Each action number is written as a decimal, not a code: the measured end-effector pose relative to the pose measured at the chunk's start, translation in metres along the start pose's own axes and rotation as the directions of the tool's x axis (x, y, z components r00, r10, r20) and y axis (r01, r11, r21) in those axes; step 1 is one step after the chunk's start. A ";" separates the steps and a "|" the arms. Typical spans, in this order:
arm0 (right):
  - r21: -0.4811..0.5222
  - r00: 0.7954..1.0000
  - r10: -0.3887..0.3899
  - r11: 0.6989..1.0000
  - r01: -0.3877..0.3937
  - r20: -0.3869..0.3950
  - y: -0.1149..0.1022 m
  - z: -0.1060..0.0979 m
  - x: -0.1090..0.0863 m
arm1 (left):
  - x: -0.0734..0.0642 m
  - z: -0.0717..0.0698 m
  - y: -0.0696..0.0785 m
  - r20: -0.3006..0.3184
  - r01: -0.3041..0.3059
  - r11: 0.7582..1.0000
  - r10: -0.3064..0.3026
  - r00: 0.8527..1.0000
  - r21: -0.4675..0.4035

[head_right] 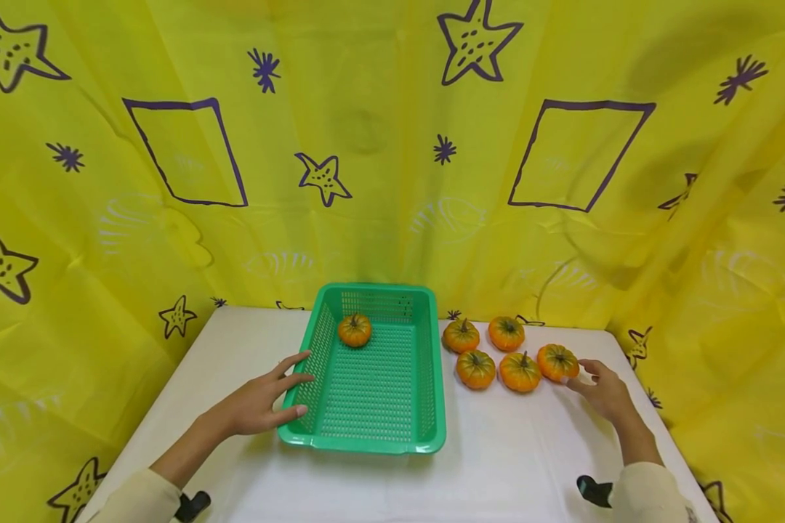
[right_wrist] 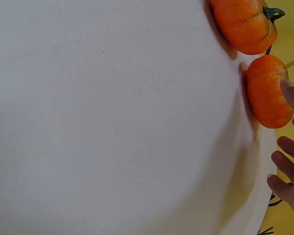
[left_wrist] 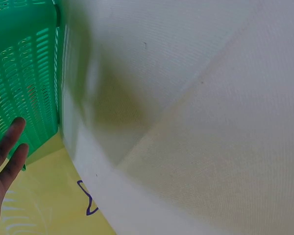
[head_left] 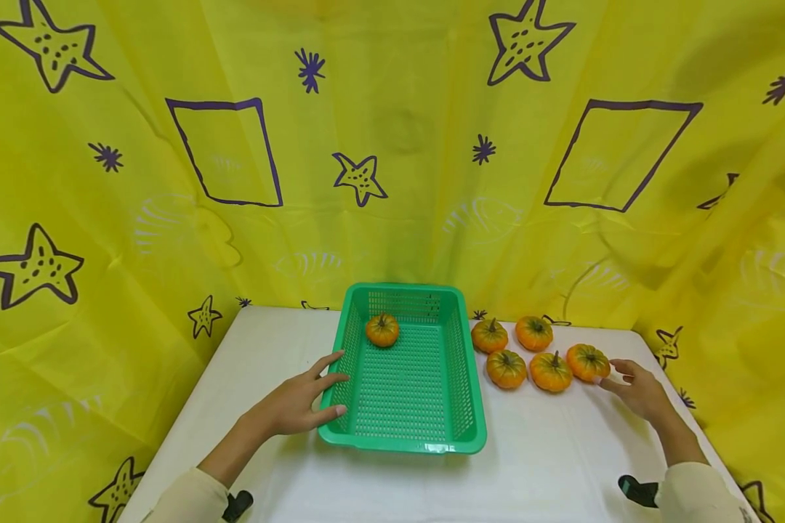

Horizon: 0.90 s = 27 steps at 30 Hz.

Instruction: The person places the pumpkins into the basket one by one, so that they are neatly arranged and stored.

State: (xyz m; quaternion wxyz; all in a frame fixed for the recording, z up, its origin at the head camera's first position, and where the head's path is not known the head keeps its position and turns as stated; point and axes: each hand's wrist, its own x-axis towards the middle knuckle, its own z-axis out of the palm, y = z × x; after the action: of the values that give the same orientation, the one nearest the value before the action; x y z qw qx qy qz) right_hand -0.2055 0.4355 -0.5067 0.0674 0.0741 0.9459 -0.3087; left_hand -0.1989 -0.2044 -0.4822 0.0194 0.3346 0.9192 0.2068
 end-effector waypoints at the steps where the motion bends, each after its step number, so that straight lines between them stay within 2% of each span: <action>1: 0.006 1.000 0.006 1.000 -0.006 -0.002 0.000 0.000 0.001 | 0.000 0.000 0.000 -0.001 -0.003 1.000 0.003 1.000 0.000; 17: 0.075 0.996 0.081 0.994 -0.078 -0.034 -0.004 0.011 0.011 | 0.001 0.002 -0.002 0.003 0.006 1.000 -0.006 1.000 -0.008; 23: 0.075 0.994 0.079 0.994 -0.073 -0.081 -0.007 0.014 0.010 | 0.002 0.003 -0.003 -0.003 0.004 1.000 -0.004 1.000 0.005; 27: 0.095 0.993 0.085 0.992 -0.077 -0.085 -0.008 0.014 0.011 | 0.001 0.003 -0.003 -0.003 0.007 1.000 -0.007 1.000 0.002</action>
State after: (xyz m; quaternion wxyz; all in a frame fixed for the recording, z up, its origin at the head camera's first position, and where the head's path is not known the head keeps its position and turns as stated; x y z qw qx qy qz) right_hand -0.2164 0.4220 -0.5159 0.0341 0.1292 0.9289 -0.3453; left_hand -0.2012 -0.2044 -0.4857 0.0185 0.3313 0.9205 0.2065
